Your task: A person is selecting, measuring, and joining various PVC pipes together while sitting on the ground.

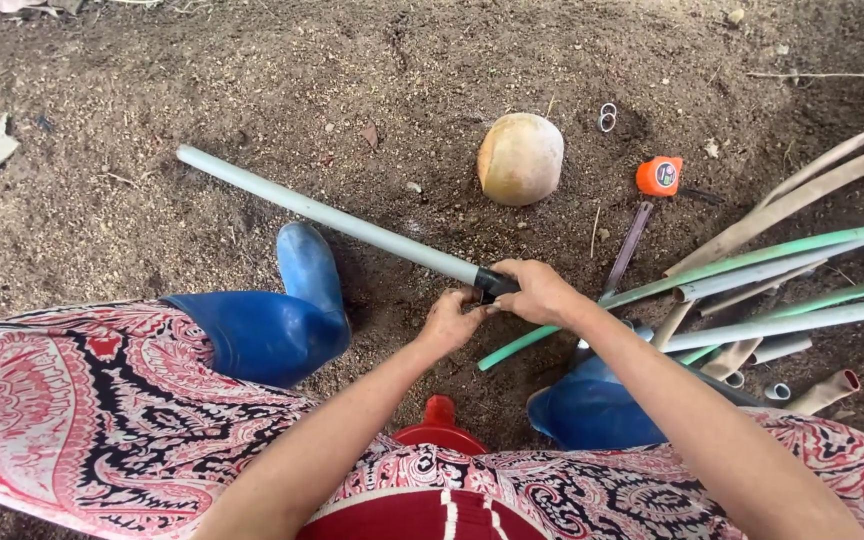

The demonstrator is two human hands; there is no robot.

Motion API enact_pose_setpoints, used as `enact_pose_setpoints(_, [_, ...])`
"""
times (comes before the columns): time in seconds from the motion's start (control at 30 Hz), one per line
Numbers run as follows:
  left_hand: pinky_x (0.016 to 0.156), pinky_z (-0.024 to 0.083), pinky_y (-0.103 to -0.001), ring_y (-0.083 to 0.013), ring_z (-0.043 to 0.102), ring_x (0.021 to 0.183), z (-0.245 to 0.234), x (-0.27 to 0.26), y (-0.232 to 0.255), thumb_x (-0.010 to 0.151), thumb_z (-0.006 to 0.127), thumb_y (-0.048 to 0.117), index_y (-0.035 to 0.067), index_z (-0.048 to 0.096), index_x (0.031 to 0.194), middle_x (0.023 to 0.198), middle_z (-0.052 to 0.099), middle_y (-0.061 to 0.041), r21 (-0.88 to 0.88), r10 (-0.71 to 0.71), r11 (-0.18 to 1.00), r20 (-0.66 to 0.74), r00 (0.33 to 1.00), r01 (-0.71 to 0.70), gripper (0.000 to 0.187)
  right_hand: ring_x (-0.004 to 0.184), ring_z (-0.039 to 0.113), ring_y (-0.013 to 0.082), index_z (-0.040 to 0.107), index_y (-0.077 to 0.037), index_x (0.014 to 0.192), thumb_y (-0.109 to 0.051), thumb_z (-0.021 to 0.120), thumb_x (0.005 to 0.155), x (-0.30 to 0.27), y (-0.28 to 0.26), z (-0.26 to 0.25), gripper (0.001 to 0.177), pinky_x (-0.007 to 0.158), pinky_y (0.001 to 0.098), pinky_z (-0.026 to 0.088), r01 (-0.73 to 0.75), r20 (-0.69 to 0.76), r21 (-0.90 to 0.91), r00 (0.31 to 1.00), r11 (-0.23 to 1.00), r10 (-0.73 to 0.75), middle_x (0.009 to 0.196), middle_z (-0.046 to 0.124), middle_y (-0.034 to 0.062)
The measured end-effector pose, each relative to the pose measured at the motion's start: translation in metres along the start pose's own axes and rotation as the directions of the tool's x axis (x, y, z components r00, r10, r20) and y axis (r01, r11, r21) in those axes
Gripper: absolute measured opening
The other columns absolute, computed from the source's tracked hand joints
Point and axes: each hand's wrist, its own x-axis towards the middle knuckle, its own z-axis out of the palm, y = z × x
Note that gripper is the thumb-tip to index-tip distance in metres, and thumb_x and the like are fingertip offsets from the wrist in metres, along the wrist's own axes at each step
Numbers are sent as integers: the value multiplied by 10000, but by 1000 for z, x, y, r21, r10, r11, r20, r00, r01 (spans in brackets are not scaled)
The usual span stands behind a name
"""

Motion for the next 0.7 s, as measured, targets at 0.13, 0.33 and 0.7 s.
enact_pose_setpoints(0.13, [963,445,-411,-315,518,1143,-9,-18,13,800,660,376,207,676,1027,1081,518,-72,37,12,999,-43,999,-10,283,1125,581,335,534,-143,1309,-203,734,732,-1,-1,-6,613,930,425,483,-5,48,-32,999,999,6,1165,634,184])
enact_pose_setpoints(0.33, [902,457,-402,-293,553,1052,-10,-36,27,831,646,374,123,667,1013,1019,530,-97,55,4,998,-87,996,0,310,1100,594,337,555,-122,1278,-247,734,760,-3,-3,-1,562,896,426,505,12,10,-43,1000,999,-12,1136,641,205])
enact_pose_setpoints(0.7, [880,469,-379,-264,566,1008,-18,-66,76,786,701,313,93,683,959,942,608,-73,34,178,984,-89,980,-176,280,1008,635,332,575,-211,1228,-143,622,816,9,24,7,420,809,440,546,-4,-72,-105,997,994,-4,1056,668,142])
